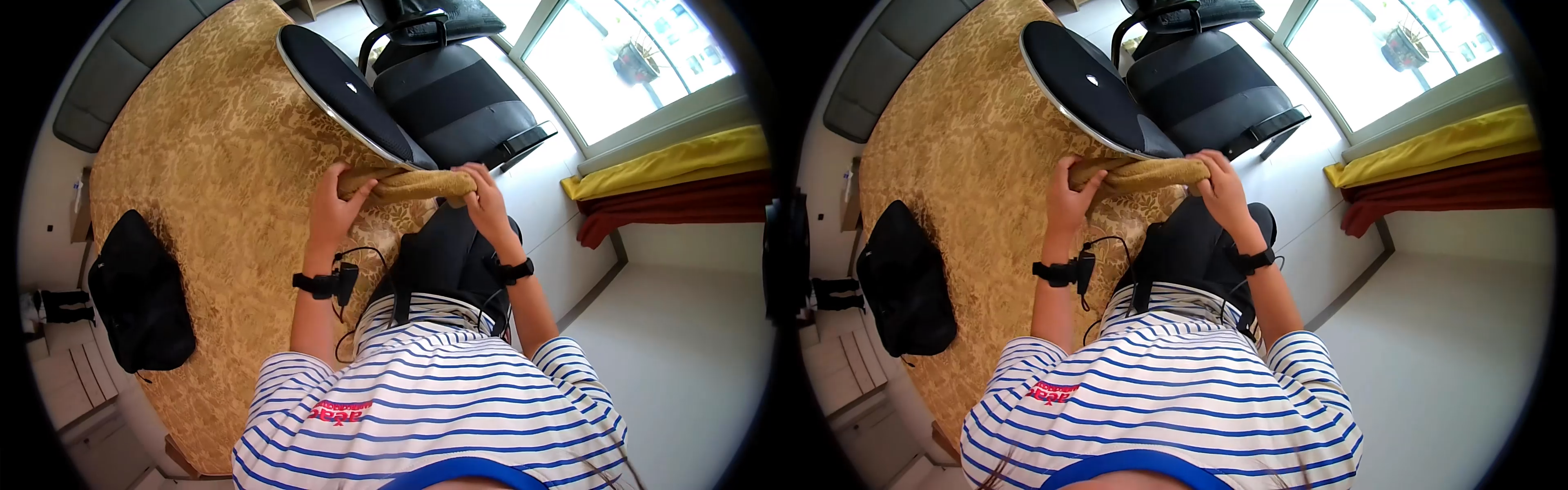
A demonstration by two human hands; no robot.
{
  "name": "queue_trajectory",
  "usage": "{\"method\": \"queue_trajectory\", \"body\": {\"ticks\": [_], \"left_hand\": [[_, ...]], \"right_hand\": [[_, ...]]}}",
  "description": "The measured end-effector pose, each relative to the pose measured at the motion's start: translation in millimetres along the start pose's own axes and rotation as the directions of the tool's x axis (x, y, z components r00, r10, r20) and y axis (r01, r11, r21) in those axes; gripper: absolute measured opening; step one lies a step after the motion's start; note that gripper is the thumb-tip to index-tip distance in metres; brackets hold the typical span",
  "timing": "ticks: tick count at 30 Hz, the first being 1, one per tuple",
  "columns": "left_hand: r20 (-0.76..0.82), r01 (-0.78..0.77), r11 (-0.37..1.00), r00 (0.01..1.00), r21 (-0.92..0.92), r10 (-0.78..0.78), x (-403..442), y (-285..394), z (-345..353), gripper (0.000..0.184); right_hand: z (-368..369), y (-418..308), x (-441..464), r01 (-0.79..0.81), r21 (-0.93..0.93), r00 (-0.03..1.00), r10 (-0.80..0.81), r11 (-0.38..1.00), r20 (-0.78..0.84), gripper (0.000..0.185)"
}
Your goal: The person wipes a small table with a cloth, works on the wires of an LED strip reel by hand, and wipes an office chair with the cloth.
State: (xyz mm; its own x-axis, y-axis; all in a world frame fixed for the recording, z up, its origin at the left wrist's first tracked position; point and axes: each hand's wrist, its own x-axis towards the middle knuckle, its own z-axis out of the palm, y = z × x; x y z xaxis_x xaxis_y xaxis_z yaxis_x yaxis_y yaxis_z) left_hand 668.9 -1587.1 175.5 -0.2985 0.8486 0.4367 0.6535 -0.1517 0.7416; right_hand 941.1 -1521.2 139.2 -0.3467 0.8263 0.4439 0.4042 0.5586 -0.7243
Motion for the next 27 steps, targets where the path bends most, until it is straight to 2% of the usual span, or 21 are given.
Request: {"method": "queue_trajectory", "body": {"ticks": [2,4,5,6,7,9,10,12,13,17,19,20,22,23,24,26,27], "left_hand": [[0.056,-0.143,0.987,0.989,0.068,0.139,19.2,6.2,-23.9,0.027],[-0.002,-0.183,0.979,0.983,0.085,0.184,41.6,21.6,-45.3,0.025],[-0.083,-0.145,0.989,0.986,0.002,0.145,51.1,13.5,-49.3,0.023],[-0.158,-0.112,0.99,0.983,-0.085,0.098,63.0,5.9,-49.9,0.023],[-0.159,-0.113,0.99,0.982,-0.081,0.099,77.8,6.8,-45.7,0.023],[-0.311,-0.053,0.977,0.95,-0.206,-0.014,105.3,16.1,-33.7,0.032],[-0.313,-0.054,0.978,0.95,-0.203,-0.013,109.6,16.0,-23.2,0.032],[-0.266,-0.107,0.991,0.96,-0.078,0.082,113.2,14.9,1.6,0.039],[-0.27,-0.11,0.991,0.959,-0.076,0.086,110.3,15.7,11.4,0.039],[-0.189,-0.183,0.976,0.969,-0.119,0.159,101.7,12.5,21.7,0.04],[-0.18,-0.217,0.969,0.964,-0.114,0.195,101.0,13.4,20.0,0.036],[-0.183,-0.214,0.971,0.964,-0.111,0.191,99.5,12.0,21.7,0.036],[-0.208,-0.252,0.963,0.951,-0.094,0.228,100.4,8.9,23.9,0.033],[-0.184,-0.326,0.943,0.925,0.066,0.333,102.8,8.2,22.6,0.03],[-0.188,-0.329,0.942,0.923,0.072,0.336,103.8,8.3,22.5,0.03],[-0.286,-0.364,0.894,0.855,0.262,0.432,101.9,7.5,24.5,0.03],[-0.272,-0.433,0.89,0.847,0.146,0.457,105.3,5.9,23.8,0.033]], "right_hand": [[-15.0,-32.1,31.6,0.15,-0.253,0.974,-0.186,0.956,-0.127,0.048],[-27.2,-55.8,59.1,0.166,-0.21,0.971,-0.197,0.963,-0.137,0.053],[-30.0,-66.7,72.6,0.17,-0.205,0.97,-0.201,0.964,-0.137,0.053],[-30.3,-77.5,85.9,0.15,-0.079,0.974,-0.161,0.986,-0.16,0.054],[-27.7,-86.4,97.4,0.127,0.049,0.977,-0.116,0.991,-0.177,0.055],[-11.9,-103.8,119.8,0.086,0.073,0.98,-0.072,0.994,-0.186,0.057],[-0.3,-109.9,129.8,0.048,0.092,0.981,-0.029,0.995,-0.194,0.06],[39.2,-99.8,136.9,0.161,0.107,0.982,-0.149,0.981,-0.114,0.067],[55.7,-96.4,138.0,0.159,0.165,0.985,-0.168,0.973,0.041,0.073],[74.5,-93.5,122.6,0.159,0.145,0.981,-0.172,0.977,0.086,0.08],[73.3,-96.2,116.9,0.199,0.027,0.978,-0.2,0.98,0.058,0.086],[74.9,-96.5,114.2,0.201,0.031,0.977,-0.203,0.979,0.062,0.086],[80.3,-95.1,111.8,0.206,-0.049,0.978,-0.207,0.977,-0.017,0.09],[83.6,-93.3,109.5,0.212,-0.045,0.977,-0.213,0.976,-0.019,0.09],[87.7,-90.4,106.0,0.189,-0.098,0.978,-0.196,0.977,-0.066,0.088],[95.1,-83.8,97.2,0.166,-0.144,0.977,-0.183,0.975,-0.112,0.085],[98.2,-80.3,93.5,0.209,-0.218,0.952,-0.249,0.953,-0.179,0.079]]}}
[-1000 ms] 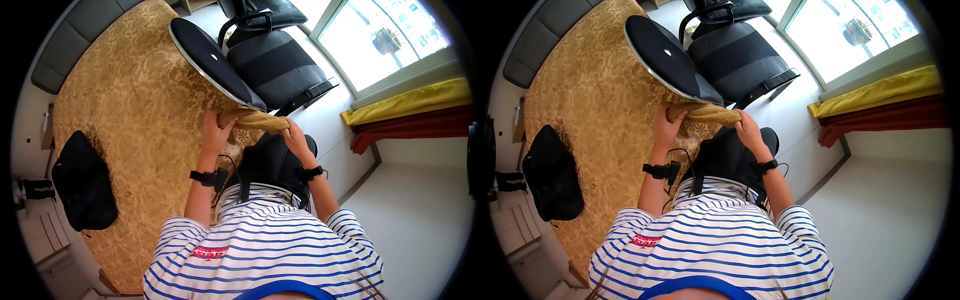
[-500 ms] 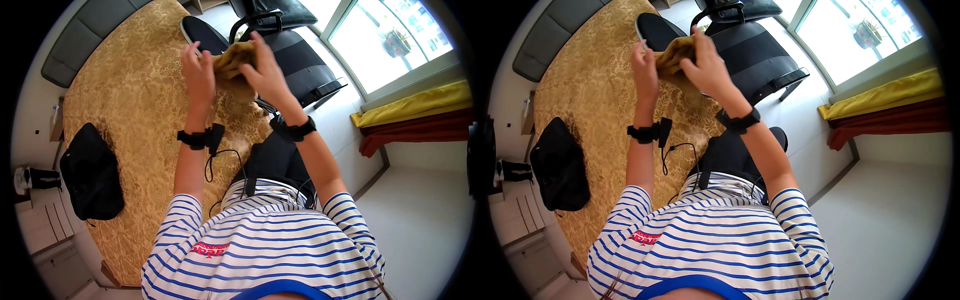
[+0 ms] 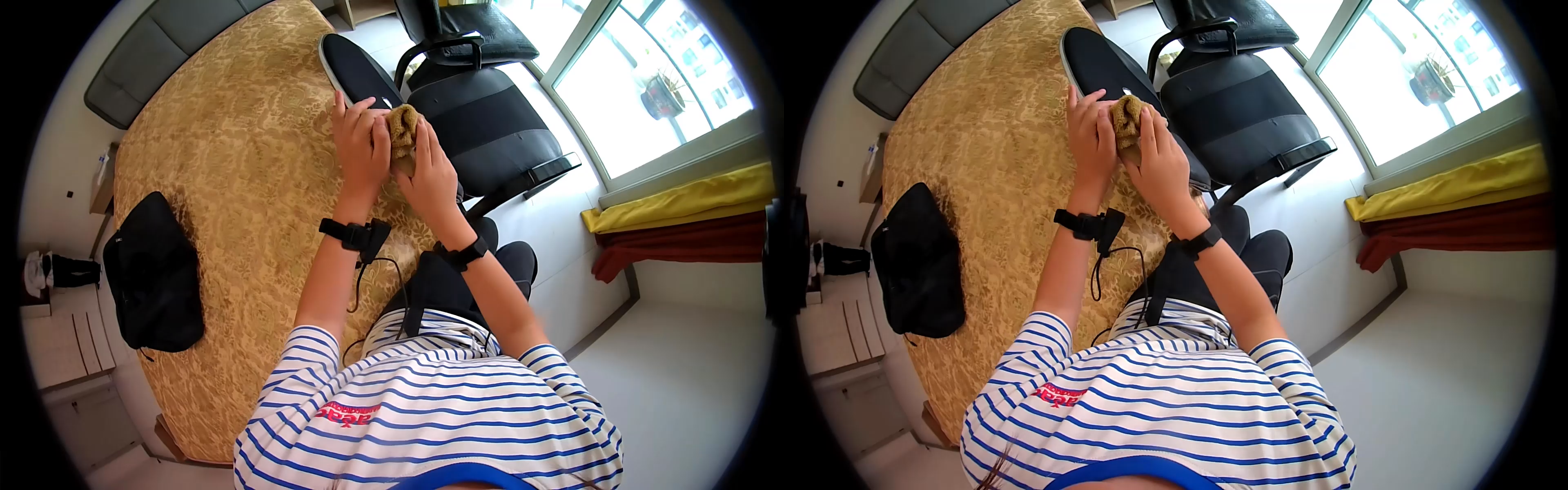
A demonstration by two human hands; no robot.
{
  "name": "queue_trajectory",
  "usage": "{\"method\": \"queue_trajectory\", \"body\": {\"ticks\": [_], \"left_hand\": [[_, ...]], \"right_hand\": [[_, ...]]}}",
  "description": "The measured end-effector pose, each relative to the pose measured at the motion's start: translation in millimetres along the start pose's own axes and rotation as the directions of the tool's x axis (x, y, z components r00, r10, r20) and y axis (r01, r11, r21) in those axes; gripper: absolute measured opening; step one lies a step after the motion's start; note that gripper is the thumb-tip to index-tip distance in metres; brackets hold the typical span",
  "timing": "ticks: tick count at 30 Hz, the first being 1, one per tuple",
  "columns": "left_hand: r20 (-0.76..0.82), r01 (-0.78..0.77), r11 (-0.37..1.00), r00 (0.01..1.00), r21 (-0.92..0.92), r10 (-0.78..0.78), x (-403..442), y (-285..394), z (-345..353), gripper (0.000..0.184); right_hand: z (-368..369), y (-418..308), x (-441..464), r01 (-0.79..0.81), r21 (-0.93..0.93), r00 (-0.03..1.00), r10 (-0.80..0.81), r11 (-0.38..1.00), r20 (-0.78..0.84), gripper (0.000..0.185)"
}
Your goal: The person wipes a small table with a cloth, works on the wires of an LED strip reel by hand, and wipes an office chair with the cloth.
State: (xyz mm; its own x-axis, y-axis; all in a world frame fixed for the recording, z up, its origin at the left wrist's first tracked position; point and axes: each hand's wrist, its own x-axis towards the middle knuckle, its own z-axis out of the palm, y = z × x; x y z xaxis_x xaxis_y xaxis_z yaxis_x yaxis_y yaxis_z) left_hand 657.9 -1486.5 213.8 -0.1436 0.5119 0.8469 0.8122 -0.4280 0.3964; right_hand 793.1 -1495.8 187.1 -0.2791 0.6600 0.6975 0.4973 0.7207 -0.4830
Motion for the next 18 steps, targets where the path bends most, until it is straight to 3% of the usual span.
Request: {"method": "queue_trajectory", "body": {"ticks": [3,7,13,18], "left_hand": [[-0.064,-0.044,0.995,0.997,-0.088,0.038,-0.9,-3.3,4.5,0.037],[-0.158,-0.066,0.996,0.986,-0.052,0.057,-0.4,-4.3,11.1,0.038],[-0.155,-0.065,0.993,0.987,-0.097,0.049,1.0,5.2,10.0,0.039],[-0.167,-0.012,1.0,0.986,0.005,0.013,-2.5,17.3,11.9,0.038]], "right_hand": [[-0.5,2.6,0.3,0.102,-0.077,0.99,-0.108,0.992,-0.088,0.071],[2.2,14.0,1.7,0.267,-0.114,0.947,-0.282,0.957,-0.156,0.067],[-0.9,23.1,0.4,0.336,-0.049,0.927,-0.339,0.941,-0.157,0.064],[-6.7,29.9,0.3,0.367,-0.044,0.919,-0.369,0.929,-0.138,0.059]]}}
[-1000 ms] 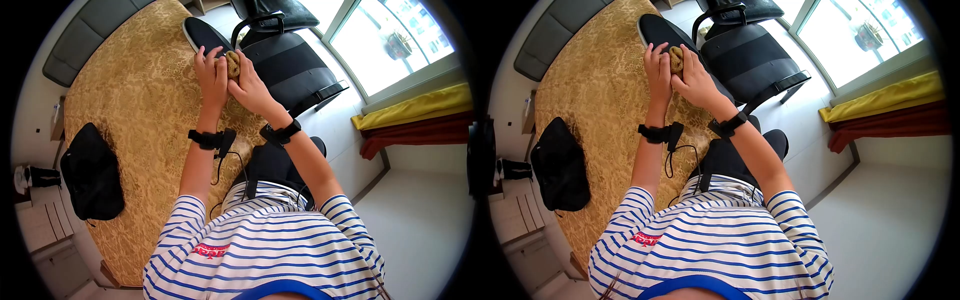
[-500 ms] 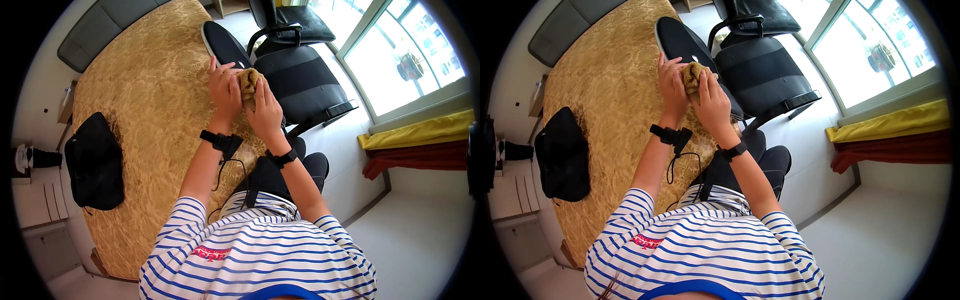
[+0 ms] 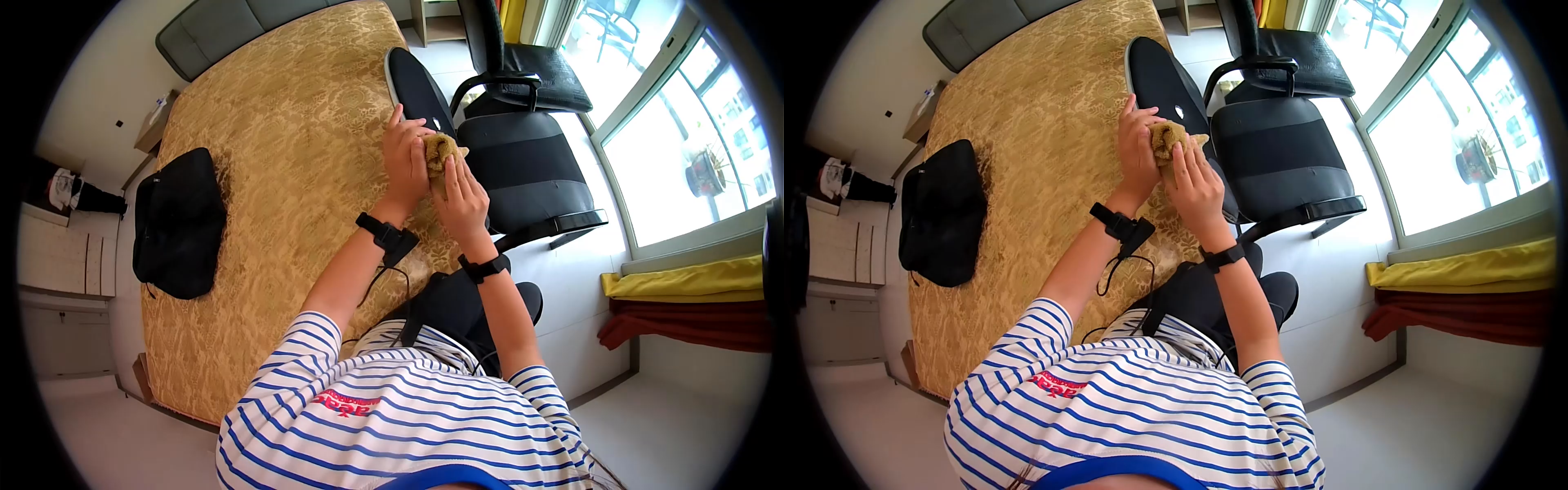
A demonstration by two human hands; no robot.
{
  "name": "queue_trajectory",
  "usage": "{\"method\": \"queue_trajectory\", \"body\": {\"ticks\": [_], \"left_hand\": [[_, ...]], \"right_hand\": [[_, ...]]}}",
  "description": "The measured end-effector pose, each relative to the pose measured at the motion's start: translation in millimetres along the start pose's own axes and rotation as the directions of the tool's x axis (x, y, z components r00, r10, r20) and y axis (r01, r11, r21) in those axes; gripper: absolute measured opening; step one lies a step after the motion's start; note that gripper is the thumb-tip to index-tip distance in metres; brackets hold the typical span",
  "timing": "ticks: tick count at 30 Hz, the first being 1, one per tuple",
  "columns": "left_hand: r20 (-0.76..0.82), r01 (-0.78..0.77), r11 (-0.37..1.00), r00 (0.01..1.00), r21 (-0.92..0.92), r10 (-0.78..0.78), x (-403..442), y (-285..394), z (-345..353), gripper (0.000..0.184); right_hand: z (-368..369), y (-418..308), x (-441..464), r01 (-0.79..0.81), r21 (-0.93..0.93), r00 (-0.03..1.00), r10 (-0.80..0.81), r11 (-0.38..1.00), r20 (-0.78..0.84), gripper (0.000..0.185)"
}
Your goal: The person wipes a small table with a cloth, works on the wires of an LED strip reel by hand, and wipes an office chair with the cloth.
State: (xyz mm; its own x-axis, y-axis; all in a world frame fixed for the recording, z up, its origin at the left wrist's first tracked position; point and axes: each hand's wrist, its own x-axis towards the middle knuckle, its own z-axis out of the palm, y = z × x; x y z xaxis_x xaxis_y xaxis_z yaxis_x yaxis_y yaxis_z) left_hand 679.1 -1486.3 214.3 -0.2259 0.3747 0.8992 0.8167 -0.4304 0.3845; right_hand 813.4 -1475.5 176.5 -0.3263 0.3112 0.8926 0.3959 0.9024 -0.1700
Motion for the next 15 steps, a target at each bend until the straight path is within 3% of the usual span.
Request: {"method": "queue_trajectory", "body": {"ticks": [5,7,15], "left_hand": [[0.026,0.016,0.999,1.0,-0.031,-0.016,-8.9,13.3,11.1,0.032],[0.066,0.01,1.0,0.998,-0.009,-0.009,-13.9,29.4,17.0,0.03],[0.197,-0.074,0.996,0.977,-0.05,0.082,-27.2,103.8,49.5,0.022]], "right_hand": [[-21.0,12.3,-7.0,0.03,-0.026,1.0,-0.03,0.999,-0.006,0.058],[-38.0,21.6,-13.7,0.066,-0.031,0.998,-0.067,0.997,-0.018,0.05],[-128.7,59.3,-43.9,0.144,-0.172,0.987,-0.13,0.974,0.093,0.058]]}}
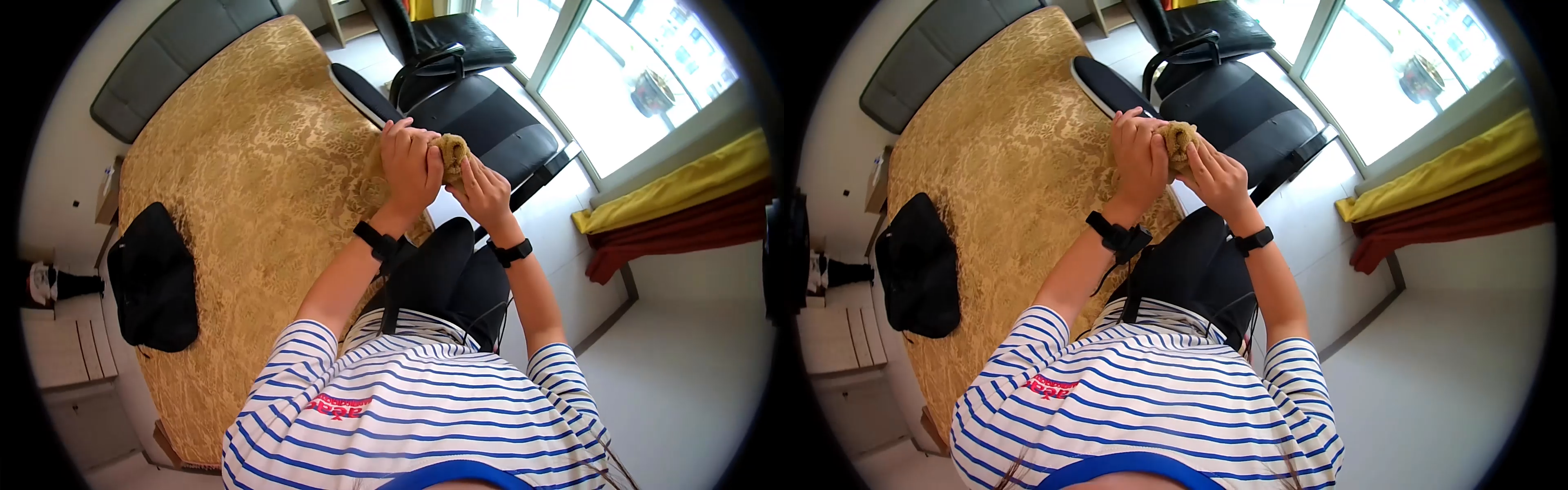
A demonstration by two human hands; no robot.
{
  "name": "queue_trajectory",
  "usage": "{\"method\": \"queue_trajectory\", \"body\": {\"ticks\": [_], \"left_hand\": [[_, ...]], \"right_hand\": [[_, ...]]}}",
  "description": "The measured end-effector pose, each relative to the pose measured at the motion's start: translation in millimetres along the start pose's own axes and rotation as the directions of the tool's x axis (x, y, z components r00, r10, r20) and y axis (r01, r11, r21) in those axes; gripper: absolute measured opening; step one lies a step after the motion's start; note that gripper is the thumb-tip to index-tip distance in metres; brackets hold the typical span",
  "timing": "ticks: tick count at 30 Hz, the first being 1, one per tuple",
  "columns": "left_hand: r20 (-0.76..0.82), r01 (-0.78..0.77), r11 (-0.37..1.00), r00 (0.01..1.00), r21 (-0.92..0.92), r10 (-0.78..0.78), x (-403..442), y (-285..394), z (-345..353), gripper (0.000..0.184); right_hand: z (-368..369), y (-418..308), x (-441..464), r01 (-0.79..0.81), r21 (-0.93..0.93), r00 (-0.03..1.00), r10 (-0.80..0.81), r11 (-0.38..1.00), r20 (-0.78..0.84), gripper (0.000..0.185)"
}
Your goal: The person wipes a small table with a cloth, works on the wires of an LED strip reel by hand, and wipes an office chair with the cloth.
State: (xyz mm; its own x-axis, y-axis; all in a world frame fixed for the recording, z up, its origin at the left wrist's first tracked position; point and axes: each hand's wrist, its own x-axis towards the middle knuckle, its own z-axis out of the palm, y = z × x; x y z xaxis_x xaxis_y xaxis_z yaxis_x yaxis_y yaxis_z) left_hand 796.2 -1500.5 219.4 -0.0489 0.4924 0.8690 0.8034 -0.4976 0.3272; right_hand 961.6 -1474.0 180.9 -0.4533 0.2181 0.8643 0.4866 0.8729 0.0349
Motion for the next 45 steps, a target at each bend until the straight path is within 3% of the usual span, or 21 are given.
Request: {"method": "queue_trajectory", "body": {"ticks": [10,15,18,22,26,27,28,29,30,34,35,36,39,41,43,44,45], "left_hand": [[0.095,-0.136,0.991,0.986,-0.006,0.136,-1.4,41.0,13.2,0.029],[0.139,-0.181,0.98,0.972,-0.079,0.191,-3.3,67.5,26.7,0.054],[0.122,-0.195,0.977,0.971,-0.09,0.205,-5.1,69.1,28.7,0.058],[0.202,-0.259,0.959,0.939,-0.117,0.278,-4.5,55.5,15.6,0.047],[0.191,-0.225,0.942,0.942,-0.25,0.276,-4.9,53.7,-2.8,0.038],[0.154,-0.111,0.911,0.971,-0.397,0.185,-6.0,58.9,-12.1,0.03],[0.149,-0.109,0.911,0.972,-0.397,0.182,-8.2,65.9,-29.0,0.03],[0.356,0.28,0.814,0.929,-0.509,-0.097,-11.5,71.8,-47.1,0.029],[0.578,0.629,0.588,0.756,-0.508,-0.309,-13.2,72.0,-55.3,0.03],[0.556,0.711,0.524,0.699,-0.469,-0.45,-19.4,53.0,-55.1,0.04],[0.533,0.674,0.607,0.725,-0.42,-0.436,-18.0,48.6,-56.9,0.041],[0.531,0.675,0.604,0.726,-0.424,-0.437,-16.0,46.5,-58.5,0.041],[0.487,0.579,0.716,0.79,-0.391,-0.373,-5.6,47.0,-58.4,0.034],[0.183,0.215,0.909,0.97,-0.358,-0.157,13.0,48.7,-55.5,0.024],[0.192,0.195,0.899,0.973,-0.392,-0.128,39.3,74.3,-92.4,0.023],[0.165,0.028,0.909,0.985,-0.416,0.045,43.9,81.3,-120.1,0.026],[-0.167,-0.245,0.836,0.968,-0.491,0.185,51.4,99.3,-135.1,0.022]], "right_hand": [[-41.9,29.1,-35.3,0.01,-0.12,0.998,-0.003,0.993,0.057,0.063],[-74.3,40.5,-58.7,-0.143,-0.191,0.971,0.174,0.971,0.162,0.066],[-81.6,33.9,-59.4,-0.231,-0.193,0.949,0.265,0.954,0.172,0.07],[-78.8,14.0,-59.5,-0.403,-0.139,0.901,0.419,0.904,0.113,0.062],[-84.0,-5.8,-46.2,-0.463,-0.026,0.883,0.464,0.886,0.069,0.049],[-88.6,-11.6,-39.9,-0.407,-0.019,0.913,0.407,0.913,0.024,0.045],[-94.1,-19.9,-32.3,-0.351,-0.014,0.936,0.35,0.936,-0.024,0.044],[-102.6,-32.2,-22.4,-0.403,-0.017,0.915,0.402,0.915,-0.04,0.045],[-108.0,-35.0,-16.3,-0.401,-0.011,0.915,0.401,0.916,-0.041,0.045],[-108.9,-60.4,-11.9,-0.493,0.038,0.863,0.495,0.869,-0.105,0.039],[-108.0,-62.9,-20.0,-0.567,0.058,0.817,0.57,0.822,-0.083,0.038],[-108.8,-63.8,-24.2,-0.634,0.073,0.768,0.638,0.77,-0.062,0.038],[-115.4,-63.8,-16.6,-0.594,0.049,0.8,0.596,0.803,-0.067,0.033],[-119.4,-61.2,-4.8,-0.586,0.069,0.798,0.589,0.808,-0.125,0.028],[-120.4,-53.5,7.7,-0.603,0.101,0.781,0.611,0.792,-0.128,0.028],[-120.2,-50.9,14.4,-0.617,0.143,0.767,0.632,0.774,-0.113,0.029],[-119.7,-51.1,23.4,-0.594,0.106,0.795,0.602,0.797,-0.071,0.03]]}}
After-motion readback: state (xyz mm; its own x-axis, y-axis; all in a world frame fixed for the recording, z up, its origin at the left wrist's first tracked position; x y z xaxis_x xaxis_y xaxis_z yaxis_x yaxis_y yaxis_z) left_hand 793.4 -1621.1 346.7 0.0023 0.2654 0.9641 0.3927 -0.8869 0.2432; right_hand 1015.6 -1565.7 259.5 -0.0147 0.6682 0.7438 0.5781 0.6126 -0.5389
